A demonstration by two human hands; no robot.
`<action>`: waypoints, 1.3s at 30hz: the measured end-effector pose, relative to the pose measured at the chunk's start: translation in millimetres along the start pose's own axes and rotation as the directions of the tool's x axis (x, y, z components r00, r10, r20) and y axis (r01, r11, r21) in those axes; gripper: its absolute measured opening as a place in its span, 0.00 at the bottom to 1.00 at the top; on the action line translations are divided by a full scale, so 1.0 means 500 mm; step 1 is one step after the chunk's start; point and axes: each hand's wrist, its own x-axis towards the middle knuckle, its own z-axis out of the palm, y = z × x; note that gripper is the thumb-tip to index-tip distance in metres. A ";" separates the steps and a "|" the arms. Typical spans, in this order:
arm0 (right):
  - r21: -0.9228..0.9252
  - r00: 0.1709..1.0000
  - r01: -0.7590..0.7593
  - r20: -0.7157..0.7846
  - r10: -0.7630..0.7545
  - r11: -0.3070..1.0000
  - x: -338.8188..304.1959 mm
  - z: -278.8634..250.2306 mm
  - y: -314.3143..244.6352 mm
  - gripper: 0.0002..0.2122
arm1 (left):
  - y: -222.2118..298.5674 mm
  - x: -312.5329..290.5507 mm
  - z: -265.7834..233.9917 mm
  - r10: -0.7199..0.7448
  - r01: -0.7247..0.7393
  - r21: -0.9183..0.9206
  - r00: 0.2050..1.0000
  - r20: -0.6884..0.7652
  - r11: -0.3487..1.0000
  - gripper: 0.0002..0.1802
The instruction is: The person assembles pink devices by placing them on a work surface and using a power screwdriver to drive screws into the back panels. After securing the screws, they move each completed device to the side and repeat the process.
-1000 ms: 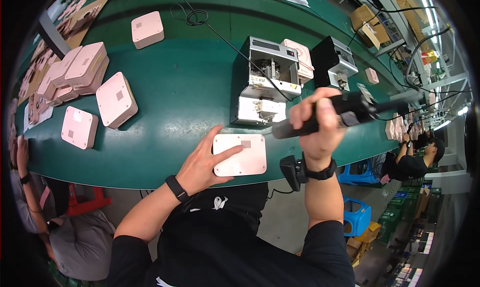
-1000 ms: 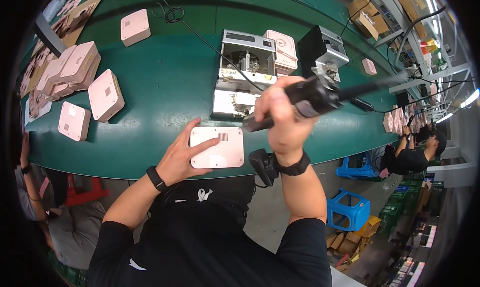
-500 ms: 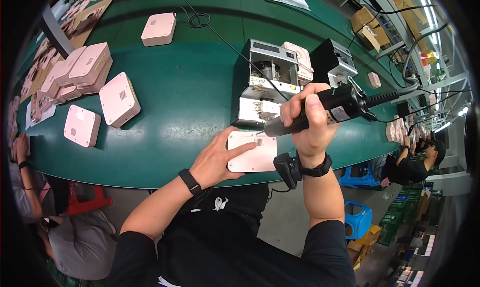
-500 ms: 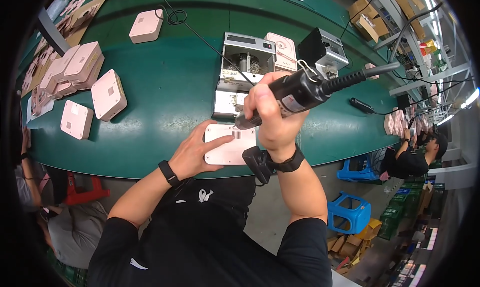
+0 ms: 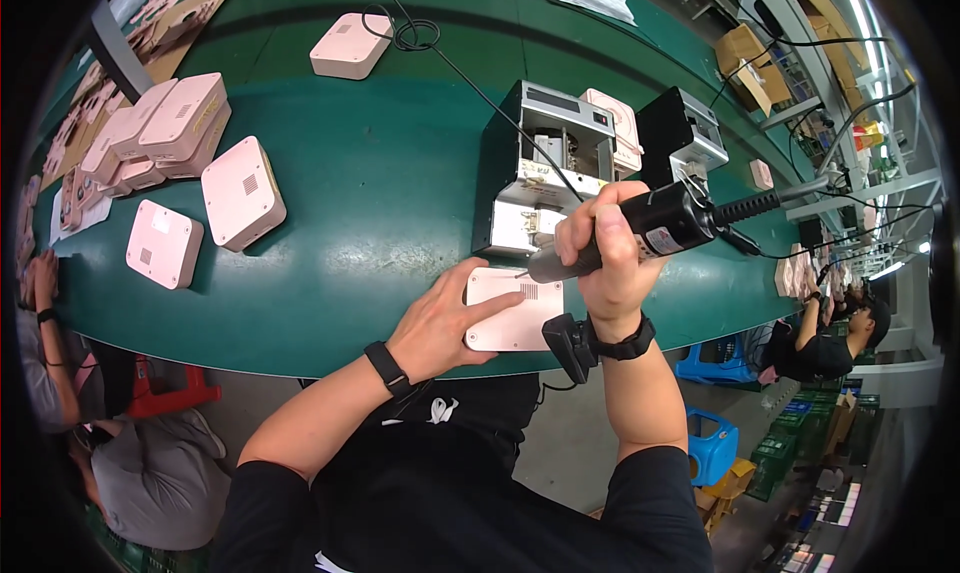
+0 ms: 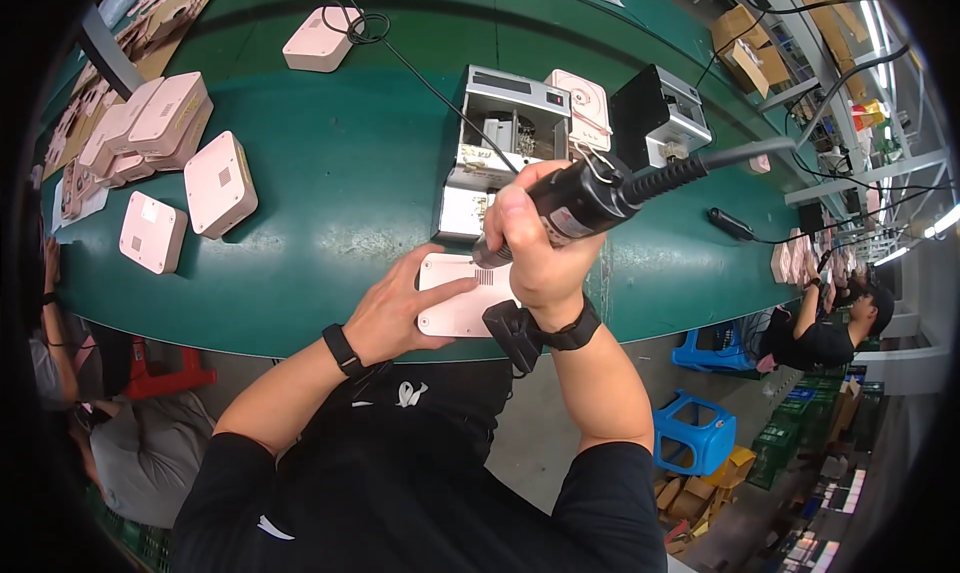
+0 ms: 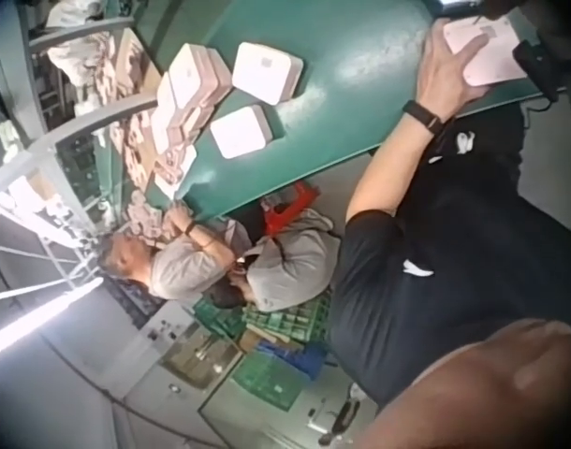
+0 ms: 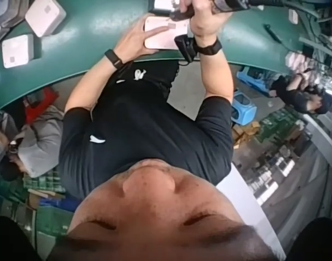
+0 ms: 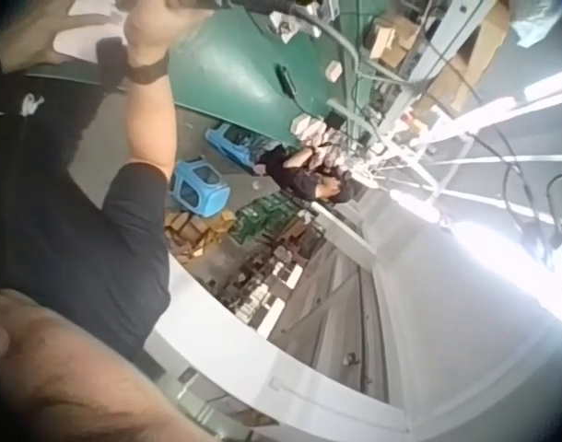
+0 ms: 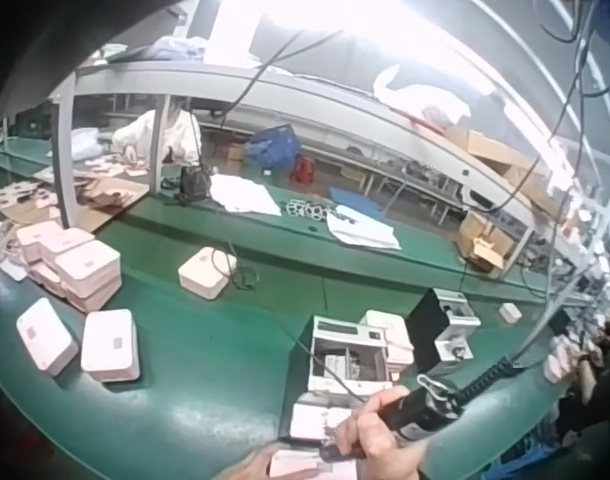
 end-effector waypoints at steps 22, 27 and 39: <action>0.000 0.981 0.185 -0.054 -0.184 0.983 0.030 -0.025 -0.052 0.09 | 0.017 0.018 0.025 0.023 -0.025 0.054 0.999 0.026 0.998 0.45; -0.095 0.995 0.092 -0.021 -0.095 0.991 0.049 -0.021 -0.046 0.09 | 0.013 0.023 0.031 0.033 -0.034 0.052 0.999 0.030 0.998 0.45; -0.021 0.984 -0.043 0.172 0.046 0.999 -0.007 0.047 -0.014 0.07 | 0.002 0.017 0.039 0.043 -0.043 0.002 0.999 -0.022 0.999 0.44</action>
